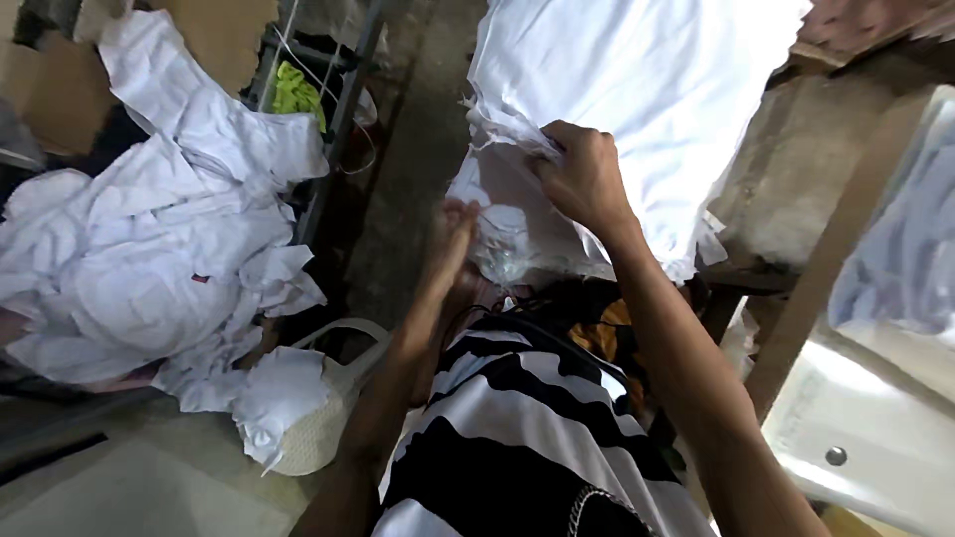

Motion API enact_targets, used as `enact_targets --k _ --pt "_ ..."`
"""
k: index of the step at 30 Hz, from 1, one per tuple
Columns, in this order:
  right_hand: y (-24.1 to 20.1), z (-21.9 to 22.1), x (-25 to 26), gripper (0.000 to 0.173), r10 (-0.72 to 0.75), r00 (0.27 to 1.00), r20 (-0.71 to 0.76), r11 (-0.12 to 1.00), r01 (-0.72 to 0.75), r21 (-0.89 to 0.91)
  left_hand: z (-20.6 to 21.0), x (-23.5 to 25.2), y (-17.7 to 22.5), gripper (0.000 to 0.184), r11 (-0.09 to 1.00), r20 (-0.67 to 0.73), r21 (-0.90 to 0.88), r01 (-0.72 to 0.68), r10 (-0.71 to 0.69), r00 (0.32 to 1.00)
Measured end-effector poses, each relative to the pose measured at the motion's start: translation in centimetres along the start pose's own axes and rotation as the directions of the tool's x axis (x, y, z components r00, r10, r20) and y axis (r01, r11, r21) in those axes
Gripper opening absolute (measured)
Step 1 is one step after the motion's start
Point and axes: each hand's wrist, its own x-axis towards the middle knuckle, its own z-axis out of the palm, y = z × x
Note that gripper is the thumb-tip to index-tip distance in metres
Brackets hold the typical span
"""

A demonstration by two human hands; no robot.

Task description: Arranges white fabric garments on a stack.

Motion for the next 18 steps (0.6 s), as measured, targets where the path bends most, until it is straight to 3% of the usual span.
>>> enact_targets --k 1,3,8,10,12,14,16,18 --pt "0.1 0.0 0.0 0.026 0.008 1.0 -0.01 1.0 -0.008 0.025 0.7 -0.9 -1.3 0.052 0.994 0.053 -0.063 0.088 -0.084 0.995" --pt "0.0 -0.2 0.2 0.026 0.017 0.999 -0.028 0.999 -0.015 0.044 2.3 -1.6 -2.1 0.05 0.985 0.08 -0.107 0.136 -0.128 0.989" --pt "-0.6 0.0 0.0 0.026 0.02 0.999 -0.038 0.998 -0.018 0.053 3.9 0.7 -1.0 0.031 0.978 -0.053 -0.068 0.196 -0.199 0.978" --pt "-0.8 0.3 -0.3 0.026 0.022 0.998 -0.053 0.999 -0.02 0.042 3.4 0.4 -0.9 0.028 0.992 -0.064 -0.05 0.118 -0.121 0.991" --pt "-0.8 0.6 -0.6 0.028 -0.011 0.999 -0.038 1.0 0.011 -0.002 2.9 0.0 -0.8 0.024 0.996 -0.073 -0.076 -0.053 0.048 0.996" --pt "-0.9 1.3 -1.7 0.035 -0.088 0.991 0.099 0.994 0.094 -0.053 2.8 0.4 -0.7 0.018 0.969 -0.074 -0.161 -0.185 0.175 0.982" --pt "-1.1 2.3 -3.2 0.039 -0.163 0.961 0.224 0.98 0.184 -0.073 3.1 0.4 -0.3 0.018 0.944 -0.063 -0.263 -0.2 0.19 0.98" --pt "-1.2 2.1 -4.0 0.041 -0.192 0.949 0.249 0.978 0.206 -0.031 3.2 0.2 0.0 0.027 0.923 -0.047 -0.367 -0.115 0.105 0.993"
